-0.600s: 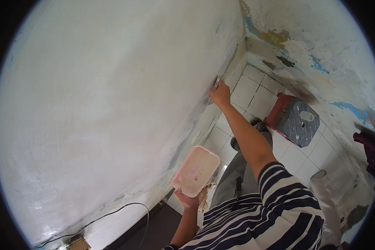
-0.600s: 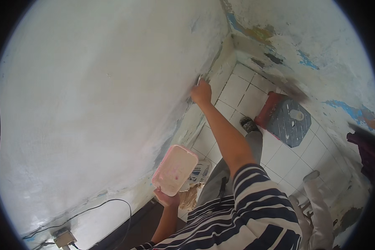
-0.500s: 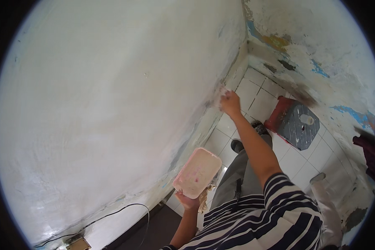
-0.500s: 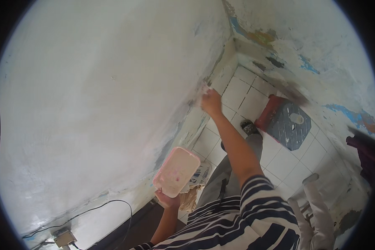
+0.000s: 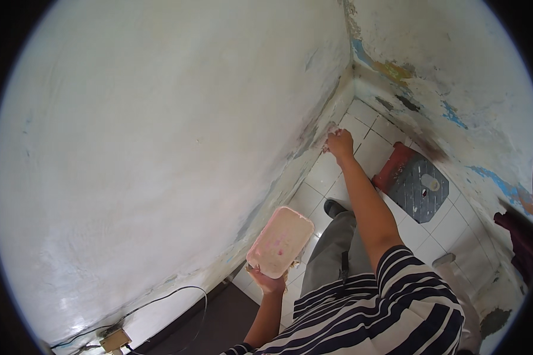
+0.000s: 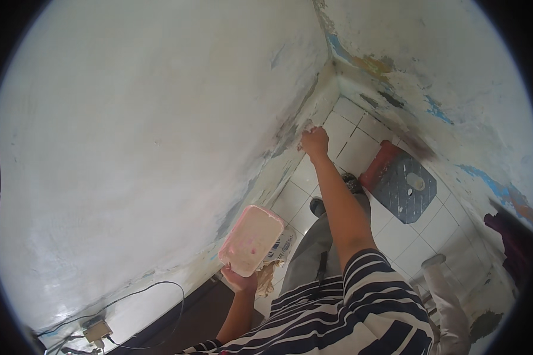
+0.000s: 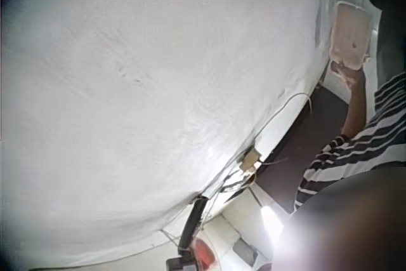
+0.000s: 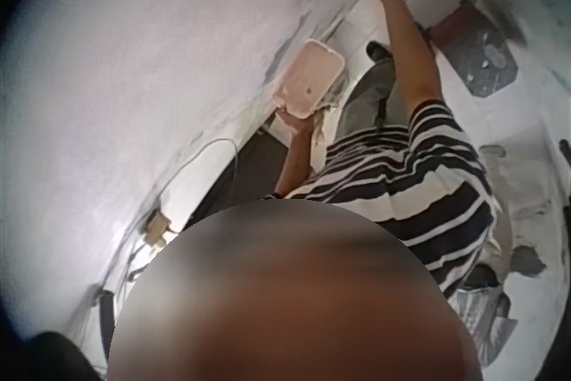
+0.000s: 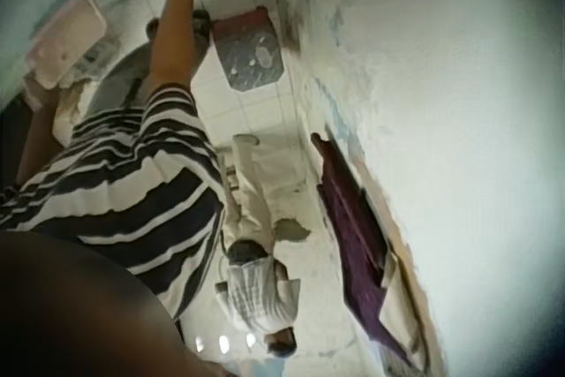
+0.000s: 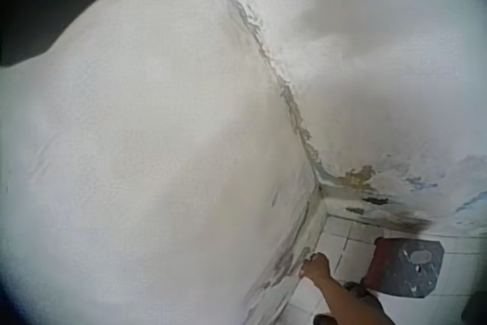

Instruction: The person applies plaster or putty to a damaged wall using a putty knife.

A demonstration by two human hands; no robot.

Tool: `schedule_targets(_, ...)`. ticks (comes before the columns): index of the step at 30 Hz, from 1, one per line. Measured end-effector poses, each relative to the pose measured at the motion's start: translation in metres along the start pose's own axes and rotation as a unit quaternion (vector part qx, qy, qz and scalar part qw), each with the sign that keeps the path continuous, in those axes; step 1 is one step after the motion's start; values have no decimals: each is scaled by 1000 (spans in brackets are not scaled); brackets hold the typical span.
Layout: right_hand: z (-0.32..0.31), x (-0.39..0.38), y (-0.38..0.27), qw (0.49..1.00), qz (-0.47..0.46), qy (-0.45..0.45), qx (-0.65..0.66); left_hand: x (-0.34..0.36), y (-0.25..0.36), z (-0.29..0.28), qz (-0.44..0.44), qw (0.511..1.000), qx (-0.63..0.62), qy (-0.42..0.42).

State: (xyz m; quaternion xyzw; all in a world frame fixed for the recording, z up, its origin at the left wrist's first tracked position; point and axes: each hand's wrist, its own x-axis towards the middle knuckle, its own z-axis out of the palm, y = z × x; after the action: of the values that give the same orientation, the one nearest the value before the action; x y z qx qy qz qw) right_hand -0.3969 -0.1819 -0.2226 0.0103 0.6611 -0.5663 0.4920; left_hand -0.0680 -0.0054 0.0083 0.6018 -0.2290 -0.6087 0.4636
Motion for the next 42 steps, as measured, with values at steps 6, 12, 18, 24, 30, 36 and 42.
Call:
schedule_targets(6, 48, 35, 7, 967, -92, 40, -235, 4, -20, 30, 11, 999, -28, 23)
schedule_targets(12, -33, -33, -28, 989, 8, -137, 58, 11, -35, 43, -4, 998, -30, 54)
schedule_targets(18, -143, -136, -95, 993, -49, -75, 82, 51, -55, 81, 16, 1000, 12, 22)
schedule_targets(24, -139, -194, -191, 833, -449, -235, -222, 70, -62, 151, 109, 991, 28, -75)
schedule_targets(30, -97, -181, -203, 583, -585, -292, -482, 75, -46, 197, 204, 964, 81, -150)
schedule_targets(36, -88, -179, -197, 518, -617, -288, -518, 81, -28, 209, 263, 944, 128, -155)
schedule_targets(42, -88, -176, -203, 538, -627, -262, -498, 86, -28, 216, 278, 935, 128, -177)
